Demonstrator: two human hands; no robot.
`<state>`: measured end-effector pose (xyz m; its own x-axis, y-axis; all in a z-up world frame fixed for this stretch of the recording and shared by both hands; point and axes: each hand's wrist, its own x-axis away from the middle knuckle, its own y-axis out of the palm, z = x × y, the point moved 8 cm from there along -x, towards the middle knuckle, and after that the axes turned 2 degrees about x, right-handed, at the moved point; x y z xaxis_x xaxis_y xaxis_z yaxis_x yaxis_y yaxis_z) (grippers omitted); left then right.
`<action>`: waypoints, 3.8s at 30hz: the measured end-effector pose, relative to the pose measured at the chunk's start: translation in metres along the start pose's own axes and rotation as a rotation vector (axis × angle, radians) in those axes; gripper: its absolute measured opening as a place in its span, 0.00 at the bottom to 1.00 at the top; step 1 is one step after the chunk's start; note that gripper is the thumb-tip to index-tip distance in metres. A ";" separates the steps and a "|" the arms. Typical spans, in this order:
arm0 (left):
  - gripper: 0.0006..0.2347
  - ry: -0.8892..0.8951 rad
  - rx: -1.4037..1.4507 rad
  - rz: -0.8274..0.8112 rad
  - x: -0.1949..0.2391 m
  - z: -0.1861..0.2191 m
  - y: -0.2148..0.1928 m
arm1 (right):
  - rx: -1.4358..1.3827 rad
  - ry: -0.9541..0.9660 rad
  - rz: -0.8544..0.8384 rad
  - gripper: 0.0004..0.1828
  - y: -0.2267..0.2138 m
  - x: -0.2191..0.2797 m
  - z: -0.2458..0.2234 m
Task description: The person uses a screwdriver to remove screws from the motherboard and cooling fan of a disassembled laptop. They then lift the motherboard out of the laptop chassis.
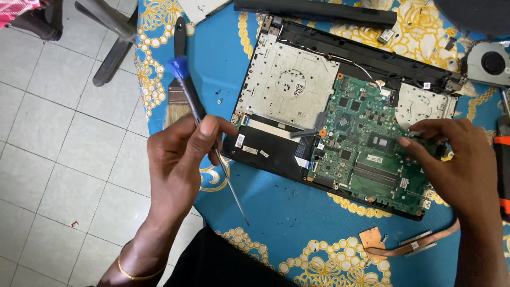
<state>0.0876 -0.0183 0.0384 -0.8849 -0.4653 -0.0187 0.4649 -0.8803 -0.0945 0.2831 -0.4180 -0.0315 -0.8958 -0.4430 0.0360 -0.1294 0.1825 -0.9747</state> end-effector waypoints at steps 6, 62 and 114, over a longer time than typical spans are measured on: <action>0.17 -0.034 0.080 0.121 -0.002 -0.031 0.007 | -0.024 -0.003 0.038 0.15 0.005 -0.001 0.002; 0.15 -0.287 0.436 0.165 0.001 -0.103 0.004 | -0.248 -0.005 0.183 0.08 0.014 0.022 0.010; 0.05 0.291 -0.698 -0.911 0.010 -0.063 0.142 | -0.302 0.036 0.212 0.05 -0.001 0.017 -0.006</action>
<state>0.1429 -0.1425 -0.0384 -0.8969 0.4259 0.1193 -0.3764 -0.5933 -0.7116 0.2655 -0.4200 -0.0287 -0.9297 -0.3379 -0.1466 -0.0546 0.5201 -0.8524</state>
